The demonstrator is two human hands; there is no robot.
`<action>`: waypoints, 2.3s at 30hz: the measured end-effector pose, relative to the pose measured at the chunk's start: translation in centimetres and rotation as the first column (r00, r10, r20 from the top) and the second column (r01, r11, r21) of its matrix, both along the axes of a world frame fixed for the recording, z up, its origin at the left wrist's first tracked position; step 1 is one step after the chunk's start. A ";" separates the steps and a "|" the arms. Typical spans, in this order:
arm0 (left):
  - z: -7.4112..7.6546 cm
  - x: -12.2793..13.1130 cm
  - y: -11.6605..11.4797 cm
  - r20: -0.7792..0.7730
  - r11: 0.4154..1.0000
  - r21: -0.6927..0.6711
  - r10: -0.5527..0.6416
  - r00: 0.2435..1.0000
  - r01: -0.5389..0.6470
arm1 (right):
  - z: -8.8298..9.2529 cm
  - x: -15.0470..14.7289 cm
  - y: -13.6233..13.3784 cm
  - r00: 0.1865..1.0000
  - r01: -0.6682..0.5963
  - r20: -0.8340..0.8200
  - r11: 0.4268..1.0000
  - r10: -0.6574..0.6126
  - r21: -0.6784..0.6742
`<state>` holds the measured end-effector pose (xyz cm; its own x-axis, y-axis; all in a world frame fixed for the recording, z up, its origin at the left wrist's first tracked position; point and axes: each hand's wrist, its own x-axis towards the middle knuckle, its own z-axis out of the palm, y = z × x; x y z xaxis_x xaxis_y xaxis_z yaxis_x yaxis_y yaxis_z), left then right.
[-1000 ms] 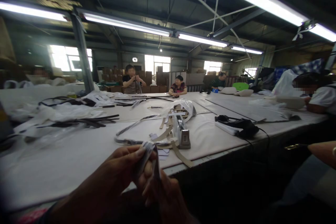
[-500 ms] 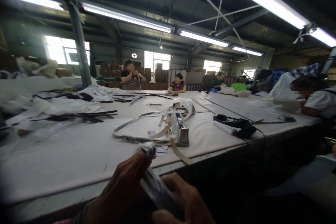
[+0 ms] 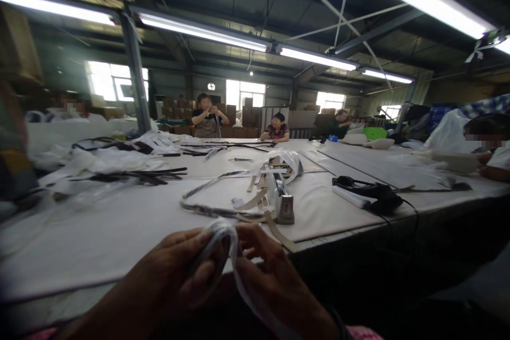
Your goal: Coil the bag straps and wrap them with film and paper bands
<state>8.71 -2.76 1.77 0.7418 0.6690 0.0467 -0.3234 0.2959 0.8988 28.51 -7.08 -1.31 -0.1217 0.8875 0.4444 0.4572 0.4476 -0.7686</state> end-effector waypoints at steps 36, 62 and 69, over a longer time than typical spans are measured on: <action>5.0 -2.4 -2.2 -0.031 0.952 -0.031 0.304 0.952 -0.305 | -4.0 -4.2 2.6 0.946 0.322 -0.165 0.849 -0.278 0.419; 0.2 -10.9 8.2 0.063 0.054 0.989 0.696 0.716 -0.140 | -1.2 -11.4 8.0 0.601 -0.762 -0.711 0.530 0.366 -0.371; -3.5 -13.5 8.9 -0.086 -0.206 0.912 0.750 0.656 0.355 | -1.3 -9.7 12.3 0.661 -0.745 -0.548 0.365 0.512 -0.558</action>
<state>-4.78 6.10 -1.78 0.7555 0.3889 0.5272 0.4914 -0.8687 -0.0633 18.79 5.19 -2.65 -0.7801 0.6069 -0.1517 0.0348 -0.2001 -0.9792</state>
